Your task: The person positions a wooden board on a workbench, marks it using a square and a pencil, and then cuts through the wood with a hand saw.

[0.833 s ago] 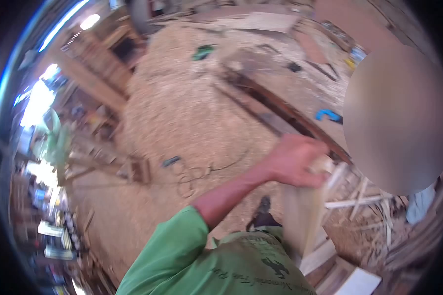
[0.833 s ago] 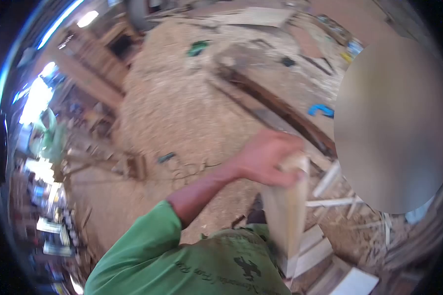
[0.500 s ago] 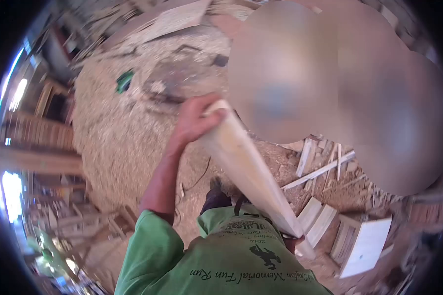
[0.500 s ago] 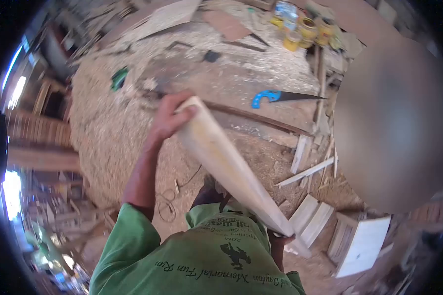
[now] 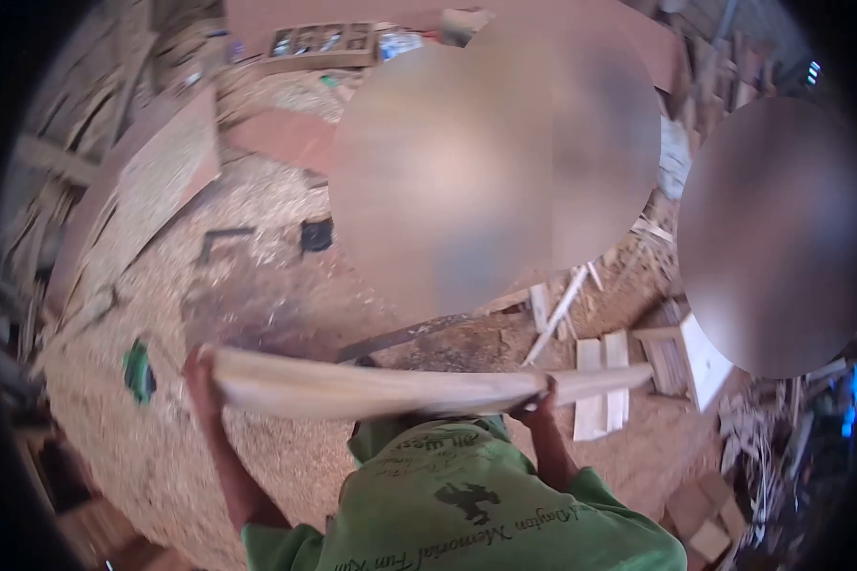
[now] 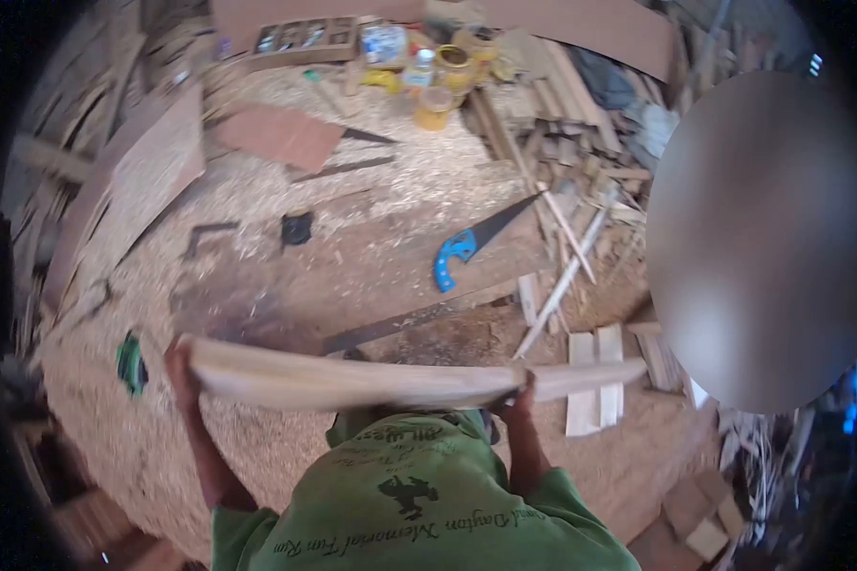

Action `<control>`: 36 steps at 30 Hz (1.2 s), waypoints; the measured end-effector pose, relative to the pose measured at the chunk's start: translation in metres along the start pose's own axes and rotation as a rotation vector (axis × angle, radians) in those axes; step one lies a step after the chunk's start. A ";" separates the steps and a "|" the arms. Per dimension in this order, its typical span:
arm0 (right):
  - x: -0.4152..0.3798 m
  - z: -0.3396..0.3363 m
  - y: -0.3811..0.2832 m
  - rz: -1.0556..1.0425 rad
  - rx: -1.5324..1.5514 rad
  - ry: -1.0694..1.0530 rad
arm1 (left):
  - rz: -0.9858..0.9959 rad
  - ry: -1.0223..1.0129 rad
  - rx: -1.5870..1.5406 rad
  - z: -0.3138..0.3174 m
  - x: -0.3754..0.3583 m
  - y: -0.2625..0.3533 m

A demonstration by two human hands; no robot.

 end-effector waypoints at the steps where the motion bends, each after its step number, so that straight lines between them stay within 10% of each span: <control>1: -0.002 0.031 0.020 -0.086 -0.011 -0.120 | 0.021 0.096 -0.018 -0.012 0.011 -0.033; 3: -0.033 0.091 0.068 -0.187 -0.110 -0.111 | 0.027 0.169 -0.142 -0.032 0.035 -0.096; 5: 0.017 0.090 0.105 -0.166 -0.137 -0.166 | 0.025 -0.208 -0.081 -0.057 0.056 -0.169; 9: 0.058 0.109 0.151 -0.188 -0.323 -0.200 | 0.198 0.121 0.246 -0.092 0.016 -0.242; 12: -0.082 0.222 0.168 -0.424 -0.520 0.482 | -0.372 -0.014 0.007 -0.099 -0.011 -0.281; 20: 0.003 0.219 0.175 -0.361 -0.878 0.609 | -0.852 -0.002 -0.213 -0.065 -0.036 -0.332; 29: -0.019 0.239 0.184 -0.342 -0.776 0.469 | -0.479 -0.158 -0.066 -0.056 0.029 -0.324; 31: -0.020 0.241 0.184 -0.366 -0.772 0.330 | -0.783 -0.113 -0.135 -0.050 0.021 -0.330; 33: -0.021 0.264 0.190 -0.336 -0.737 0.478 | -0.351 -0.089 0.073 -0.050 0.045 -0.325; 34: -0.022 0.277 0.193 -0.322 -0.714 0.551 | -0.886 -0.221 -0.243 -0.043 0.051 -0.313; 36: -0.015 0.279 0.192 -0.326 -0.743 0.579 | -0.507 -0.194 -0.149 -0.032 0.078 -0.332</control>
Point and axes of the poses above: each hand's wrist, its own x-axis towards the middle knuckle, its own z-axis out of the palm, y = z × x, the point moved 5 cm from there along x, towards the middle knuckle, and after that the axes turned 15 degrees about x, right-handed, at the moved point
